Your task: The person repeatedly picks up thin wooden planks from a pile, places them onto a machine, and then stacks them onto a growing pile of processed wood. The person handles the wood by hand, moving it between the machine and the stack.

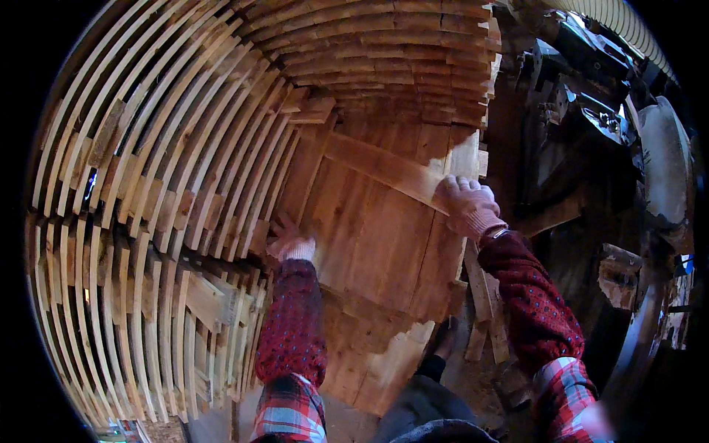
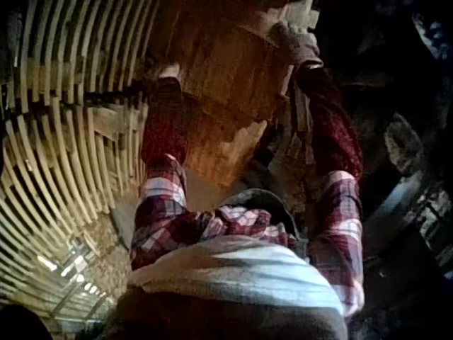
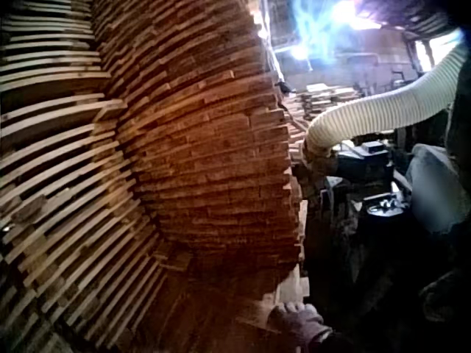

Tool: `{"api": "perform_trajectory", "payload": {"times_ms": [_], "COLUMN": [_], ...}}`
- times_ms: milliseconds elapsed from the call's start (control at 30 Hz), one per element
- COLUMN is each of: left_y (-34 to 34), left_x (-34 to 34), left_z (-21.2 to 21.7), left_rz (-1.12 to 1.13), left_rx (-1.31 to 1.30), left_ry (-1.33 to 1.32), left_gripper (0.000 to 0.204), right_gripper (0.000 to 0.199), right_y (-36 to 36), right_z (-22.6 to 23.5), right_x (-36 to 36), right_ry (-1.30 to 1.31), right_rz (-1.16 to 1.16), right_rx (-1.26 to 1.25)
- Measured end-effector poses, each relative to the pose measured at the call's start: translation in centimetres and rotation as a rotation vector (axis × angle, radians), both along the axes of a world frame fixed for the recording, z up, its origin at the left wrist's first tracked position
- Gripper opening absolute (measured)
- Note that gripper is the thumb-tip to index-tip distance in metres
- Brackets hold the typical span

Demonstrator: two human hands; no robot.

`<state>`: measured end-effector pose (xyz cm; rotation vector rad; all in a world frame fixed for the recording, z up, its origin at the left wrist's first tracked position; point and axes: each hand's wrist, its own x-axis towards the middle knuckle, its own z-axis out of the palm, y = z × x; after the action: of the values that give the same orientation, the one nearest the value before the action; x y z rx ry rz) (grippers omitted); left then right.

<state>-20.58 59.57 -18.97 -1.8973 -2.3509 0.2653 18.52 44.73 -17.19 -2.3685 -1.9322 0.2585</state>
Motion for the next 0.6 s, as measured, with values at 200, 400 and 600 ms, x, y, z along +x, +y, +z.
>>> {"api": "perform_trajectory", "payload": {"times_ms": [200, 400, 600], "left_y": [4.5, -2.3, -16.7], "left_x": [-13.5, 6.2, 2.3], "left_z": [-4.8, -0.5, 3.8], "left_rz": [-0.178, -0.526, -0.420], "left_rx": [0.182, -0.192, -0.256], "left_ry": [0.810, 0.343, 0.067], "left_gripper": [0.069, 0.036, 0.042], "right_gripper": [0.072, 0.067, 0.093], "right_y": [-1.5, -10.6, -31.3], "right_z": [1.4, -1.0, 6.0], "right_x": [-9.4, -9.7, -7.7], "right_ry": [0.147, 0.174, 0.456], "right_rz": [0.125, -0.050, -0.186], "right_rx": [-0.087, 0.030, -0.033]}}
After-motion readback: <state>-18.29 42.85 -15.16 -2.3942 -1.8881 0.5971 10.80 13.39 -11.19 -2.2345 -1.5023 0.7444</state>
